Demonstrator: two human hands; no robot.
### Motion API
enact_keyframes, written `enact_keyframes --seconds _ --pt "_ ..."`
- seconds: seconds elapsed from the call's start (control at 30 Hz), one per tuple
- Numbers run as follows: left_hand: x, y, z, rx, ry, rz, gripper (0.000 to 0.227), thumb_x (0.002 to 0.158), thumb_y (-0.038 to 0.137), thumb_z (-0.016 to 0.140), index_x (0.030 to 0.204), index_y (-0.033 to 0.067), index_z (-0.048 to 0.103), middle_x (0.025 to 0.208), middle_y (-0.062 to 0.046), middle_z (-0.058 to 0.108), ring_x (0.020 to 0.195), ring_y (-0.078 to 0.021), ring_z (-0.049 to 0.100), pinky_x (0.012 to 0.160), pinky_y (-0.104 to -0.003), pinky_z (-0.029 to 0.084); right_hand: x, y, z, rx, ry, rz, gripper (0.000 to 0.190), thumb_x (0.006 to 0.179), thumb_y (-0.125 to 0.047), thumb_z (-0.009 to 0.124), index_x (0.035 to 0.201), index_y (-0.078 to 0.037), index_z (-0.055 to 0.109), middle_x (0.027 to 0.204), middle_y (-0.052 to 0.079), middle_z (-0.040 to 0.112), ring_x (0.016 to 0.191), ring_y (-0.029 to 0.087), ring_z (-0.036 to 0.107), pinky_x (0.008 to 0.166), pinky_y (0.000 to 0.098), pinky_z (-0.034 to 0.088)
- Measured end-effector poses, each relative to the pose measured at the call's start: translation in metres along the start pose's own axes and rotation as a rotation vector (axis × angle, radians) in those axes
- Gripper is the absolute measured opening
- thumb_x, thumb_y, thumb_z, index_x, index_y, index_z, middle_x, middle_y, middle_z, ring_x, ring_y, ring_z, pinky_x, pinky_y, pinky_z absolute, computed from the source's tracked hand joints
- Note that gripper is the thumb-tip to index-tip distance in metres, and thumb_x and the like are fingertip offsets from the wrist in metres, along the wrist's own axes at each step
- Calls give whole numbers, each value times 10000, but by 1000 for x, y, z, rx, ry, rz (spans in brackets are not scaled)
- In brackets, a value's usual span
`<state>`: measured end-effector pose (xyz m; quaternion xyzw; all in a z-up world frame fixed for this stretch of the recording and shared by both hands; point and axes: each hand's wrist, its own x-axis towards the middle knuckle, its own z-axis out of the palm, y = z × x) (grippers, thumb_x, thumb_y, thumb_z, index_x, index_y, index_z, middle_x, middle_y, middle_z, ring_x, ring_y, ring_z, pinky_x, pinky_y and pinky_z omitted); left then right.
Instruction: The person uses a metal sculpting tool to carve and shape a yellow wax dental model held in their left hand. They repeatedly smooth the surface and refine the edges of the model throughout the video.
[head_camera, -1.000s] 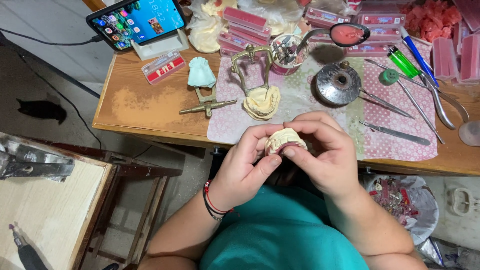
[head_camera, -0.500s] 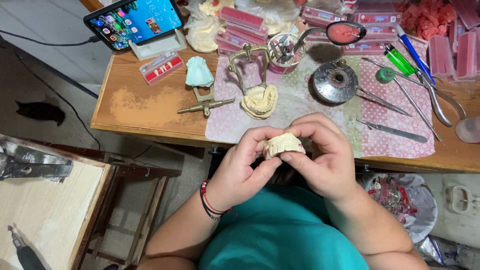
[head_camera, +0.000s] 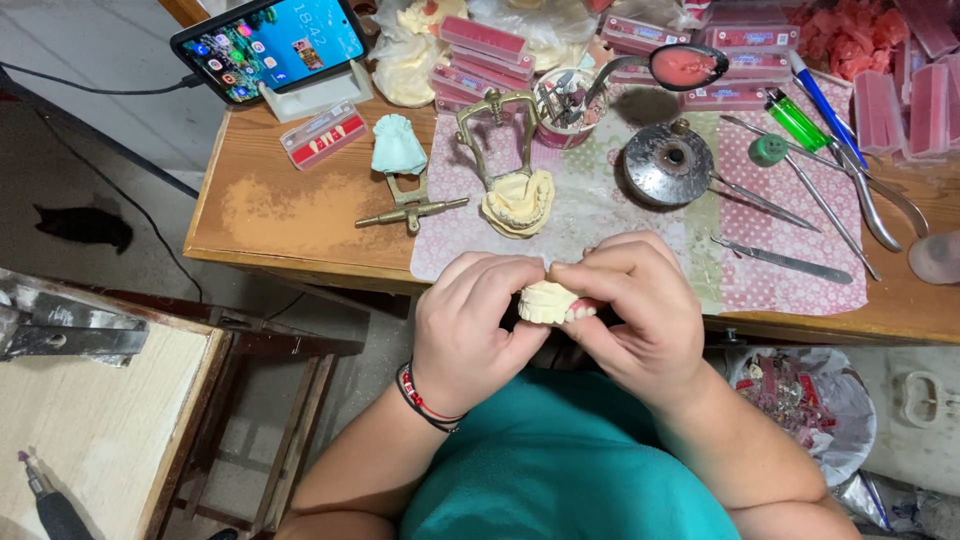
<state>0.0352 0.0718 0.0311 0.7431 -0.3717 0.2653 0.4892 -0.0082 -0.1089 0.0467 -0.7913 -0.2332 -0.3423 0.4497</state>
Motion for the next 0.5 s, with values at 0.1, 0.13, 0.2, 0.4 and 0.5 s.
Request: enact_keyframes --seconds 0.1,0.13,0.2,0.4,0.5 --pt "-3 -2 4 -61 39 -12 235 837 129 806 1040 77 700 1015 -82 768 894 -317 760 789 -427 639 -1 0 1 56 10 -17 322 843 -152 859 1103 21 779 949 147 709 889 340 686 864 480 598" --pt "-3 -1 3 -60 39 -13 235 837 129 806 1040 77 700 1015 -82 768 894 -317 760 789 -427 639 0 0 1 57 9 -17 322 843 -152 859 1103 21 779 949 147 709 889 340 686 864 480 598" --pt "-2 0 1 -70 97 -45 173 864 89 786 1015 80 703 1010 -78 789 872 -305 764 774 -405 637 2 0 0 124 -14 -42 336 815 -136 876 1090 22 768 998 173 737 931 368 706 868 506 594" --pt "-4 -2 7 -150 148 -73 231 856 184 834 970 67 672 995 -108 796 833 -311 760 764 -406 631 -4 9 -1 203 10 -59 357 800 -83 878 1093 71 743 993 204 724 942 378 731 849 499 613" --pt "-1 2 4 -213 144 -99 266 869 209 838 958 59 638 995 -124 799 816 -323 758 746 -420 629 -1 8 -1 202 0 -74 356 781 -64 893 1079 64 747 987 206 715 945 393 735 840 518 617"
